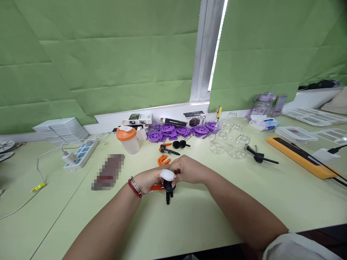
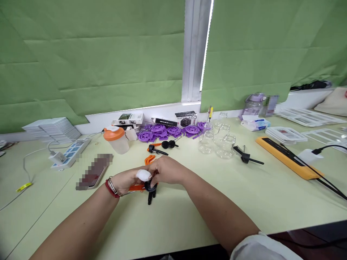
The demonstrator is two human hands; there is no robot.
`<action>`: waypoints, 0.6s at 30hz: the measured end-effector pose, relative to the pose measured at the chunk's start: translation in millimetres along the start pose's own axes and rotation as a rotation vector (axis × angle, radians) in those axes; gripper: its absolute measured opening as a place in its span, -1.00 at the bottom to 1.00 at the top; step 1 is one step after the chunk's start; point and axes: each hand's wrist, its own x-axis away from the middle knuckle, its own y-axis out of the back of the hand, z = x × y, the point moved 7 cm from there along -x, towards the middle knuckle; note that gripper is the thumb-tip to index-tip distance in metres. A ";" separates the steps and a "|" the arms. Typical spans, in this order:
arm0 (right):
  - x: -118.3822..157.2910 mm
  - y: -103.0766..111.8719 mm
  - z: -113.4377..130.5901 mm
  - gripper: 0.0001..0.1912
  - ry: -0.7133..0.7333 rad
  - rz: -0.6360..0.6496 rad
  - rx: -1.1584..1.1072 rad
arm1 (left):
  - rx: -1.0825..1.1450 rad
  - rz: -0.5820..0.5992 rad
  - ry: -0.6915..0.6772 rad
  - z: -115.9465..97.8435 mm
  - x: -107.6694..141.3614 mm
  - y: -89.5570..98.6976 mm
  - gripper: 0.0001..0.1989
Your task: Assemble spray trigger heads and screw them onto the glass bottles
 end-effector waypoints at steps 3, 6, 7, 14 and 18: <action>3.4 0.4 -7.8 -0.85 -0.032 0.015 -0.068 | 0.008 0.023 0.038 4.1 -5.2 -0.2 -0.77; 4.5 -0.2 -14.0 -0.85 -0.029 0.019 -0.123 | 0.023 0.022 0.057 6.3 -8.2 1.3 -0.73; 4.5 -0.6 -15.6 -0.84 -0.019 0.019 -0.139 | 0.022 0.027 0.057 6.4 -8.9 1.3 -0.73; 3.8 -2.5 -27.8 -0.76 0.021 -0.060 -0.292 | 0.062 0.024 0.001 6.2 -11.7 3.7 -0.71; 2.6 -8.8 -37.2 -0.77 -0.041 -0.111 -0.445 | 0.059 0.015 -0.020 6.9 -12.4 6.2 -0.70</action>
